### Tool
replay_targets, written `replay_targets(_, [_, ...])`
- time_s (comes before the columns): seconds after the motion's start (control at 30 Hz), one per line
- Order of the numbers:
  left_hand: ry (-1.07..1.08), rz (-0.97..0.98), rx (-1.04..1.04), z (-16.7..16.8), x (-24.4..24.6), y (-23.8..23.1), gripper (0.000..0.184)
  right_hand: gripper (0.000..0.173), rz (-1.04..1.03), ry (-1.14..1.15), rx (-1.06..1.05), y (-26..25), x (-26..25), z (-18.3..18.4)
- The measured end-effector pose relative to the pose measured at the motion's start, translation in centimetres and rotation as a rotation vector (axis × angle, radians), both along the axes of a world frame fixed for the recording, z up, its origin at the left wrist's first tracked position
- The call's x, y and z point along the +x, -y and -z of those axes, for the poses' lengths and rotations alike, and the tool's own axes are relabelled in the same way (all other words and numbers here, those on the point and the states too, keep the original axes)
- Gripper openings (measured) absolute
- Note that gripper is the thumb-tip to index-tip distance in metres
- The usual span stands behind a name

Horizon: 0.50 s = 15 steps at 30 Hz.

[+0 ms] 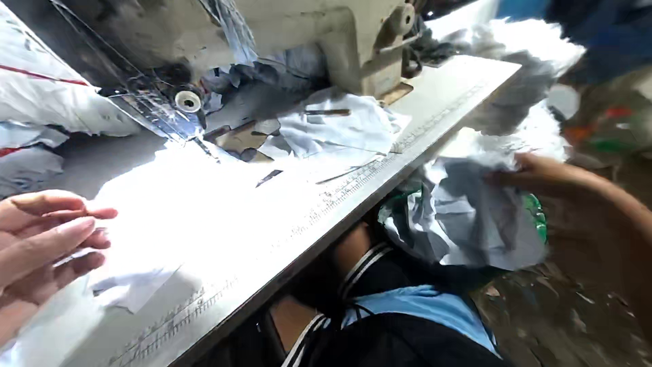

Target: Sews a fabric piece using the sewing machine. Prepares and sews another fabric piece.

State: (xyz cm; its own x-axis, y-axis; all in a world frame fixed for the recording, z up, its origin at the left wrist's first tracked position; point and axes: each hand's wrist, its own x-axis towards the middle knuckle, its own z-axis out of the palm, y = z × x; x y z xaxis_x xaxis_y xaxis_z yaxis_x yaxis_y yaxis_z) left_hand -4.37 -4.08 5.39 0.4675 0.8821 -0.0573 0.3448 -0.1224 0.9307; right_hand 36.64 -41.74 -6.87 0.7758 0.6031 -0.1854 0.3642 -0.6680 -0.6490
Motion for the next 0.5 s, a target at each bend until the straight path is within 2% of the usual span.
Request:
replay_targets(0.03, [-0.063, 0.102, 0.117, 0.2, -0.1, -1.0, 0.022, 0.032, -0.017, 0.067, -0.214, 0.6, 1.3, 1.3])
replay_targets(0.07, [-0.098, 0.218, 0.241, 0.8, -0.4, -2.7, 0.022, 0.043, -0.043, 0.092, -0.33, 0.9, 1.7, 1.5])
replay_targets(0.1, [-0.14, 0.364, 0.378, 1.5, -1.1, -5.2, 0.022, 0.046, -0.084, 0.106, -0.354, 0.6, 1.4, 0.7])
replay_targets(0.13, [-0.219, 0.486, 0.547, 2.1, -1.7, -7.8, 0.021, 0.042, -0.157, 0.135, -0.311, 0.0, 0.8, -0.6])
replay_targets(0.23, [-0.564, 0.421, 0.801, 0.8, -0.2, -7.8, 0.011, 0.023, -0.565, 0.247, 0.056, -3.9, -1.6, -4.8])
replay_targets(0.27, [-0.571, 0.422, 0.889, 1.1, 0.2, -8.3, 0.011, 0.019, -0.724, 0.269, 0.194, -6.2, -2.5, -5.9])
replay_targets(0.37, [-0.36, 0.48, 1.028, 3.1, 0.8, -10.6, 0.013, 0.02, -1.156, 0.284, 0.48, -15.1, -5.4, -8.3])
replay_targets(0.5, [-0.083, 0.56, 0.886, 5.9, 1.8, -11.4, 0.017, 0.02, -1.452, 0.58, 0.659, -28.0, -11.1, -9.0])
